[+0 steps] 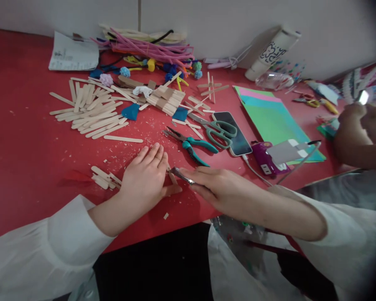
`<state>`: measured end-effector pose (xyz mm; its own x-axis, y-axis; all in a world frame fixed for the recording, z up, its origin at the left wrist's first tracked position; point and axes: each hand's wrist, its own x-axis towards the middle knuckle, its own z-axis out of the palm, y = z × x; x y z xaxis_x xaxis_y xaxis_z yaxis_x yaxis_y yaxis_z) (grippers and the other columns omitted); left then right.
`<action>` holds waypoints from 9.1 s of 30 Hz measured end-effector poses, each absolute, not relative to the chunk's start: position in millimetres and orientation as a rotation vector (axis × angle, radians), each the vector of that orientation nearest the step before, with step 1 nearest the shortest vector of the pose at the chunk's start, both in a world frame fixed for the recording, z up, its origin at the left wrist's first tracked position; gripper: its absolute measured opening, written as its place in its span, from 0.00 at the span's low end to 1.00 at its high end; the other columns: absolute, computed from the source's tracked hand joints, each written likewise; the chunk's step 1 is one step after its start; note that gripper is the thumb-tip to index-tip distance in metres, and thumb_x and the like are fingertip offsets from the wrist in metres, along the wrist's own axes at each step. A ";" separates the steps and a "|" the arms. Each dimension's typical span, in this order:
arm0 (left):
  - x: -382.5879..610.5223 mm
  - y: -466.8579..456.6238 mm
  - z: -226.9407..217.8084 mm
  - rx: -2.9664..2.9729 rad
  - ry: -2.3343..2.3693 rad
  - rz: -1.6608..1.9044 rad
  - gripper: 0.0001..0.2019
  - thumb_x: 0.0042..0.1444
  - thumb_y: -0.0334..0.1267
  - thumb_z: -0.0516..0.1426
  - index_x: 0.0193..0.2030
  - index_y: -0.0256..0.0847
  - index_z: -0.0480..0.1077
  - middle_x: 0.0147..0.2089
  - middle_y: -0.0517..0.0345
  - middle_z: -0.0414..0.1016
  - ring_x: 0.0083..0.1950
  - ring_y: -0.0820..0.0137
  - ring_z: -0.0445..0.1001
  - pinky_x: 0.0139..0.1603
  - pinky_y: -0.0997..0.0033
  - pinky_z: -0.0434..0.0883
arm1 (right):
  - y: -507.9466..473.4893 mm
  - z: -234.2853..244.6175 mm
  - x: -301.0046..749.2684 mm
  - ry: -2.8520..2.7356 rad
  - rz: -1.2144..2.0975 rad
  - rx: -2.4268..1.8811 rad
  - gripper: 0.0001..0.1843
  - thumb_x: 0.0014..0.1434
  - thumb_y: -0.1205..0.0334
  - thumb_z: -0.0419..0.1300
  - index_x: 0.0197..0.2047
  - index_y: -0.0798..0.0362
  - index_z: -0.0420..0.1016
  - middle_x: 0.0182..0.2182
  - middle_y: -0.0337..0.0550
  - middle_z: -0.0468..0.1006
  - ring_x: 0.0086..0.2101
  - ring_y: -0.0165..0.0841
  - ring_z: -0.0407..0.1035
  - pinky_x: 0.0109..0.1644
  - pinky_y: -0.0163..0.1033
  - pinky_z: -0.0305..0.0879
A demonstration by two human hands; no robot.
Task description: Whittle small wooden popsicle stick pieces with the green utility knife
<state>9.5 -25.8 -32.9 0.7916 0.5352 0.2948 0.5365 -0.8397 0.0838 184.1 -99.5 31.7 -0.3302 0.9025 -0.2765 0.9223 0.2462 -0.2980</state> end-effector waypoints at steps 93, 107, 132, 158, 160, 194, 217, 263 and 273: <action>-22.2 -27.6 -18.4 -3.371 -0.571 -0.105 0.42 0.42 0.60 0.61 0.63 0.47 0.57 0.68 0.38 0.46 0.68 0.50 0.47 0.62 0.49 0.58 | -129.1 30.2 181.1 2.475 0.143 1.547 0.28 0.52 0.75 0.52 0.58 0.61 0.65 0.46 0.52 0.76 0.28 0.33 0.74 0.27 0.37 0.74; -23.3 -28.0 -18.2 -3.399 -0.658 -0.052 0.37 0.43 0.59 0.60 0.61 0.53 0.60 0.70 0.42 0.45 0.68 0.48 0.47 0.60 0.47 0.59 | -129.0 42.5 198.8 2.572 -0.221 1.979 0.24 0.60 0.70 0.46 0.60 0.53 0.63 0.48 0.47 0.75 0.37 0.33 0.75 0.37 0.37 0.74; -24.8 -26.5 -23.2 -3.395 -0.566 -0.134 0.40 0.44 0.61 0.59 0.64 0.51 0.55 0.68 0.37 0.48 0.67 0.45 0.48 0.59 0.42 0.59 | -112.1 44.7 186.5 2.483 -0.147 1.712 0.25 0.56 0.74 0.48 0.57 0.56 0.66 0.45 0.50 0.76 0.30 0.30 0.74 0.30 0.34 0.71; -24.6 -27.9 -26.8 -3.399 -0.564 -0.131 0.43 0.42 0.64 0.58 0.64 0.49 0.55 0.69 0.37 0.44 0.68 0.44 0.44 0.60 0.41 0.57 | -113.5 58.6 162.1 2.214 0.001 1.459 0.30 0.54 0.75 0.50 0.62 0.64 0.57 0.49 0.57 0.72 0.30 0.31 0.73 0.22 0.34 0.65; -24.6 -28.0 -26.7 -3.404 -0.566 -0.133 0.43 0.42 0.64 0.57 0.64 0.50 0.55 0.69 0.37 0.44 0.68 0.44 0.45 0.60 0.41 0.57 | -113.9 58.9 161.6 2.197 -0.003 1.478 0.30 0.54 0.74 0.50 0.62 0.64 0.56 0.48 0.56 0.73 0.29 0.31 0.73 0.22 0.34 0.64; -23.4 -27.5 -26.1 -3.398 -0.575 -0.110 0.41 0.42 0.64 0.57 0.63 0.49 0.57 0.68 0.37 0.46 0.68 0.44 0.46 0.60 0.41 0.56 | -110.2 63.7 152.8 2.084 0.028 1.461 0.32 0.55 0.75 0.49 0.64 0.60 0.54 0.46 0.55 0.74 0.27 0.31 0.72 0.18 0.33 0.57; -24.2 -31.4 -21.3 -3.422 -0.637 -0.130 0.39 0.43 0.63 0.57 0.61 0.46 0.62 0.69 0.39 0.45 0.68 0.46 0.46 0.62 0.44 0.55 | -96.1 74.4 141.8 2.136 0.108 1.204 0.26 0.52 0.81 0.51 0.55 0.65 0.67 0.47 0.60 0.75 0.31 0.37 0.75 0.25 0.36 0.66; -21.9 -32.4 -28.1 -3.336 -0.587 -0.111 0.42 0.44 0.68 0.52 0.64 0.50 0.56 0.70 0.39 0.43 0.69 0.47 0.43 0.64 0.47 0.49 | -118.2 52.8 166.0 2.313 -0.039 1.580 0.32 0.50 0.77 0.50 0.60 0.65 0.60 0.49 0.57 0.74 0.25 0.29 0.73 0.25 0.33 0.70; -20.8 -33.7 -27.7 -3.323 -0.605 -0.103 0.43 0.43 0.69 0.52 0.64 0.51 0.54 0.70 0.41 0.43 0.69 0.48 0.43 0.64 0.48 0.49 | -116.9 54.1 164.5 2.292 0.024 1.501 0.30 0.50 0.77 0.50 0.59 0.66 0.61 0.46 0.55 0.75 0.25 0.30 0.74 0.21 0.33 0.65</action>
<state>-20.8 -33.7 -27.7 0.9350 0.3542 0.0171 0.3398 -0.9089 0.2417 164.5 -116.9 54.1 -0.3440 0.8835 -0.3180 0.8767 0.4235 0.2281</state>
